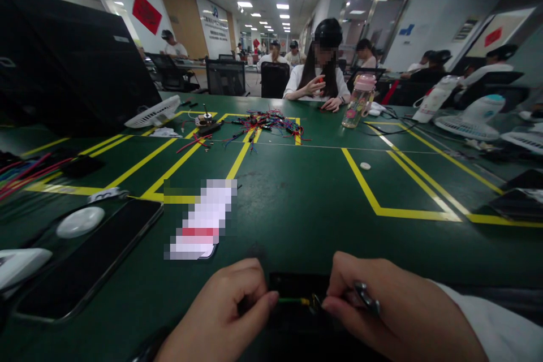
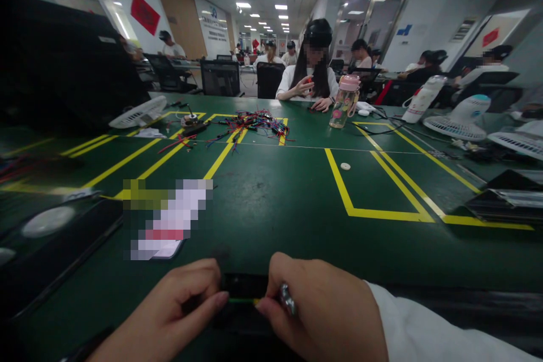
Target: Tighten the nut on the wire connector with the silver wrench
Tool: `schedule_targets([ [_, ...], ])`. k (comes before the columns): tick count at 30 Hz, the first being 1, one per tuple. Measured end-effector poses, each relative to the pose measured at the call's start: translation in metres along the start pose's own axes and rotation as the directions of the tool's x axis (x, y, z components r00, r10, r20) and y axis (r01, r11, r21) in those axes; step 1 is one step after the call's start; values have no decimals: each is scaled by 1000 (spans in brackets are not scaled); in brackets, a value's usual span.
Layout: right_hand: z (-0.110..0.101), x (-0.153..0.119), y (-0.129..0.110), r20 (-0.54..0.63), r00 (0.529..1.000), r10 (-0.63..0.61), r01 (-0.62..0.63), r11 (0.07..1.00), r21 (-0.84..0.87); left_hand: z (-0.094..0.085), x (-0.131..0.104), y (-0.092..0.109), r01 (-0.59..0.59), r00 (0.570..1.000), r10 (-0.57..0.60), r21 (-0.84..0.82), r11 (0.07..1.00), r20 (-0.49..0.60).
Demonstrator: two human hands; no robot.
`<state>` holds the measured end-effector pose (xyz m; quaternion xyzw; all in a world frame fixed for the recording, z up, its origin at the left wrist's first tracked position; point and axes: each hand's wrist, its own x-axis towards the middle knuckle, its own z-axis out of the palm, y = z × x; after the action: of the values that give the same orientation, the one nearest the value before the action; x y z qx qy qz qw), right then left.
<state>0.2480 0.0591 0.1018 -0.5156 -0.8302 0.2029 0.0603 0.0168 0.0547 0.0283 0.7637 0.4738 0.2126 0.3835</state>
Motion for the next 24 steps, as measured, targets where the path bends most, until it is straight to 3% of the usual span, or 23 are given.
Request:
schedule_targets([
  [9, -21, 16, 1, 200, 974, -110, 107, 994, 23, 1, 3, 1, 15, 1000, -15, 7, 1000, 14],
  [15, -28, 17, 5, 236, 946, -222, 221, 975, 30, 1, 5, 2, 18, 1000, -18, 16, 1000, 14],
  [24, -30, 22, 15, 276, 910, -310, 297, 951, 89, 0, 2, 1, 14, 1000, -14, 12, 1000, 12],
])
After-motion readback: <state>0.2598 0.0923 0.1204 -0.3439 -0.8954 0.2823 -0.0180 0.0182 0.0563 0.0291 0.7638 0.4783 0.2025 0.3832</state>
